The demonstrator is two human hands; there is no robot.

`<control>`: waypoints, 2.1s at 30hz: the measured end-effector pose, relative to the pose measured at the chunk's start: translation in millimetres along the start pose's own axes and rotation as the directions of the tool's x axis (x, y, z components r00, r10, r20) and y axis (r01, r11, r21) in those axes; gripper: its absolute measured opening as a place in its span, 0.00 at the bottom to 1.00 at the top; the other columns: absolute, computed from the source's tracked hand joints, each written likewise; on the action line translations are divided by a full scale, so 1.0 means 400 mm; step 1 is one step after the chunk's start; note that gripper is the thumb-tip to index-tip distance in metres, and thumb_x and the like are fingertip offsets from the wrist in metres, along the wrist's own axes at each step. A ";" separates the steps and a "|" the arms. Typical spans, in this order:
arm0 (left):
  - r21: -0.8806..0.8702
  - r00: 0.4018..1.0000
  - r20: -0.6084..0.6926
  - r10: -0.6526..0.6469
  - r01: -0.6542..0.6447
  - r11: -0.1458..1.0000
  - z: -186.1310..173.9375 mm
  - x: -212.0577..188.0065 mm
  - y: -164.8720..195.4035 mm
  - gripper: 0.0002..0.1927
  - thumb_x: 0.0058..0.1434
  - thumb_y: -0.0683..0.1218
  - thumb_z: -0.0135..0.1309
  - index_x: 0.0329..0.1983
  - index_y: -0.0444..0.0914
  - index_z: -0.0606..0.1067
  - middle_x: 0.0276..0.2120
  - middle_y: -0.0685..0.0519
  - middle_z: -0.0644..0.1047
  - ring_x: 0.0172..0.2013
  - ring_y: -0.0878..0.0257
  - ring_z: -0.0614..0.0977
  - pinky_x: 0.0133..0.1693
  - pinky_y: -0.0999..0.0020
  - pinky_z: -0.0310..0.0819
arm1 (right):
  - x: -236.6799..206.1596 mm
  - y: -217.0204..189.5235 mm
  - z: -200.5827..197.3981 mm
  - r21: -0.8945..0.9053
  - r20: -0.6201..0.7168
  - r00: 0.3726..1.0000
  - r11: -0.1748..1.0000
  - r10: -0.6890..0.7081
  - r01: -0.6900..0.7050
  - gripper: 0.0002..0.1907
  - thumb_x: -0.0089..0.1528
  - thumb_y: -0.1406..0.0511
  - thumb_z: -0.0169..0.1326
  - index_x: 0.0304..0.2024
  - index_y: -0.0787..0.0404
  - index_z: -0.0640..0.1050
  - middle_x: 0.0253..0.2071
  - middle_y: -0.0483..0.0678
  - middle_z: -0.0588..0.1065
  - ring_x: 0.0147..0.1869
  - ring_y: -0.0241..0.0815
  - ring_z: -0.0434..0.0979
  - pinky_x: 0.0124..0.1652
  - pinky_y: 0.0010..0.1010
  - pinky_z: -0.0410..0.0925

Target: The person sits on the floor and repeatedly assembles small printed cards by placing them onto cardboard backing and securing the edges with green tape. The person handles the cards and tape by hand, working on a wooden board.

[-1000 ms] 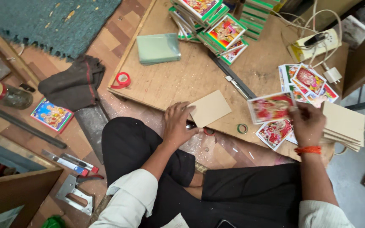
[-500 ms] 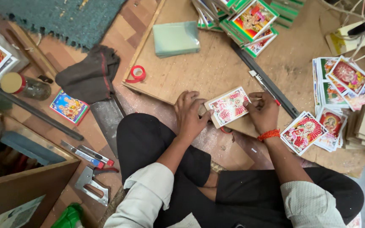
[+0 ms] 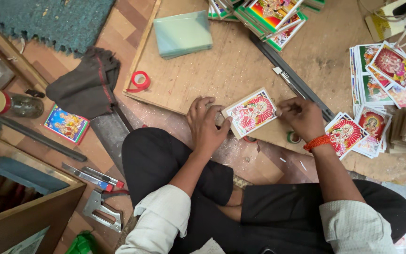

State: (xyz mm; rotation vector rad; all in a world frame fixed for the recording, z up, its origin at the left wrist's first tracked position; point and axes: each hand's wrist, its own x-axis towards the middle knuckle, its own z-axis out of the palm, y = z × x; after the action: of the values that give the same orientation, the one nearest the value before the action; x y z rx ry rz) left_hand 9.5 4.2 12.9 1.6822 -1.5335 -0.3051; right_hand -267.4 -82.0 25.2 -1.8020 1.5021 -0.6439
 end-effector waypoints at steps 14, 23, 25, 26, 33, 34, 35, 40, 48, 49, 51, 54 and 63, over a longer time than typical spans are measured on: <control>0.002 1.000 0.005 -0.029 0.029 1.000 0.029 0.009 0.003 0.15 0.52 0.48 0.66 0.42 0.41 0.81 0.58 0.50 0.71 0.67 0.45 0.64 0.65 0.47 0.53 | 0.026 0.045 0.009 0.050 0.064 0.991 0.991 0.117 -0.120 0.15 0.54 0.65 0.70 0.40 0.67 0.83 0.32 0.44 0.81 0.30 0.28 0.73 0.32 0.22 0.68; 0.004 0.999 0.010 -0.031 0.031 0.999 0.024 0.012 0.004 0.15 0.52 0.48 0.67 0.41 0.41 0.81 0.57 0.50 0.71 0.67 0.46 0.64 0.65 0.47 0.53 | 0.024 0.040 0.011 0.047 0.057 0.990 0.990 0.132 -0.135 0.16 0.54 0.65 0.71 0.40 0.67 0.83 0.32 0.45 0.81 0.30 0.28 0.73 0.32 0.23 0.69; 0.006 0.999 0.011 -0.031 0.031 1.000 0.022 0.012 0.004 0.15 0.51 0.48 0.67 0.41 0.41 0.81 0.57 0.50 0.71 0.67 0.46 0.64 0.65 0.47 0.53 | 0.024 0.039 0.012 0.045 0.057 0.990 0.990 0.130 -0.132 0.16 0.54 0.65 0.71 0.41 0.67 0.83 0.32 0.45 0.81 0.30 0.28 0.73 0.32 0.23 0.69; 0.000 0.999 0.011 -0.032 0.032 0.999 0.021 0.013 0.005 0.15 0.51 0.48 0.67 0.41 0.41 0.81 0.57 0.50 0.71 0.67 0.46 0.64 0.65 0.47 0.53 | 0.024 0.039 0.013 0.041 0.056 0.991 0.991 0.123 -0.126 0.16 0.54 0.65 0.71 0.41 0.67 0.83 0.32 0.45 0.81 0.30 0.28 0.73 0.32 0.23 0.69; -0.012 0.999 0.015 -0.028 0.029 1.000 0.020 0.014 0.006 0.15 0.51 0.47 0.67 0.42 0.40 0.81 0.57 0.50 0.71 0.67 0.46 0.64 0.65 0.48 0.53 | 0.023 0.035 0.010 0.022 0.052 0.992 0.993 0.116 -0.118 0.16 0.54 0.65 0.71 0.41 0.67 0.83 0.32 0.45 0.80 0.30 0.28 0.73 0.31 0.23 0.69; -0.011 0.999 0.017 -0.028 0.028 1.000 0.020 0.013 0.007 0.16 0.51 0.47 0.67 0.42 0.40 0.81 0.57 0.50 0.71 0.67 0.46 0.64 0.65 0.48 0.53 | 0.022 0.033 0.010 0.025 0.052 0.992 0.993 0.115 -0.116 0.16 0.54 0.65 0.71 0.41 0.67 0.83 0.32 0.45 0.81 0.30 0.28 0.73 0.31 0.23 0.69; -0.010 0.999 0.020 -0.026 0.027 1.000 0.021 0.012 0.007 0.16 0.51 0.47 0.67 0.42 0.40 0.81 0.57 0.50 0.71 0.67 0.46 0.64 0.65 0.47 0.53 | 0.022 0.032 0.009 0.028 0.052 0.992 0.993 0.113 -0.115 0.16 0.54 0.65 0.71 0.41 0.67 0.83 0.32 0.45 0.81 0.30 0.28 0.73 0.31 0.23 0.69; -0.005 0.999 0.025 -0.027 0.027 1.000 0.022 0.012 0.007 0.16 0.51 0.47 0.67 0.42 0.40 0.81 0.58 0.49 0.71 0.67 0.46 0.64 0.65 0.47 0.53 | 0.022 0.034 0.009 0.021 0.058 0.987 0.989 0.148 -0.149 0.16 0.54 0.65 0.71 0.41 0.67 0.83 0.32 0.46 0.81 0.30 0.29 0.74 0.31 0.24 0.69; -0.010 1.000 0.017 -0.016 0.016 1.000 0.018 0.010 0.004 0.16 0.50 0.47 0.67 0.42 0.40 0.81 0.57 0.50 0.71 0.67 0.46 0.64 0.65 0.47 0.54 | 0.023 0.064 -0.008 0.115 0.126 0.985 0.985 0.115 -0.130 0.15 0.58 0.66 0.66 0.45 0.66 0.83 0.36 0.45 0.82 0.35 0.29 0.78 0.36 0.23 0.71; -0.013 1.000 0.018 -0.013 0.013 1.000 0.018 0.010 0.003 0.17 0.50 0.47 0.67 0.42 0.40 0.81 0.57 0.50 0.71 0.67 0.46 0.64 0.65 0.47 0.54 | 0.022 0.066 -0.009 0.101 0.128 0.982 0.983 0.139 -0.152 0.15 0.57 0.66 0.66 0.46 0.66 0.83 0.35 0.46 0.82 0.35 0.30 0.78 0.35 0.24 0.71; -0.020 1.000 0.014 -0.010 0.010 1.000 0.016 0.009 0.002 0.16 0.50 0.47 0.67 0.42 0.40 0.81 0.57 0.50 0.71 0.67 0.46 0.64 0.65 0.47 0.54 | 0.020 0.068 -0.007 0.073 0.130 0.975 0.978 0.182 -0.193 0.16 0.57 0.66 0.67 0.46 0.66 0.84 0.35 0.49 0.82 0.34 0.31 0.77 0.34 0.25 0.70; -0.019 1.000 0.008 -0.005 0.005 1.000 0.014 0.008 0.001 0.16 0.50 0.47 0.67 0.43 0.41 0.81 0.57 0.50 0.71 0.67 0.46 0.64 0.65 0.47 0.54 | 0.017 0.064 -0.009 0.039 0.123 0.980 0.986 0.156 -0.162 0.15 0.58 0.65 0.66 0.47 0.65 0.84 0.35 0.49 0.82 0.35 0.32 0.78 0.36 0.27 0.71; -0.166 0.998 -0.056 -0.009 0.000 0.986 -0.002 0.001 -0.022 0.21 0.54 0.40 0.63 0.53 0.38 0.77 0.55 0.49 0.74 0.60 0.50 0.71 0.62 0.55 0.62 | -0.065 0.019 -0.106 -0.468 0.077 0.984 0.877 0.160 -0.106 0.12 0.56 0.63 0.67 0.40 0.63 0.85 0.35 0.53 0.83 0.39 0.48 0.83 0.41 0.37 0.73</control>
State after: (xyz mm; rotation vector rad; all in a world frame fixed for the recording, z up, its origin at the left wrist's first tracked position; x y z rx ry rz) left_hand 16.4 3.3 7.2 1.5519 -1.4229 -0.3742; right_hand -309.1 -65.4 47.9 -2.0153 1.7899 -0.1078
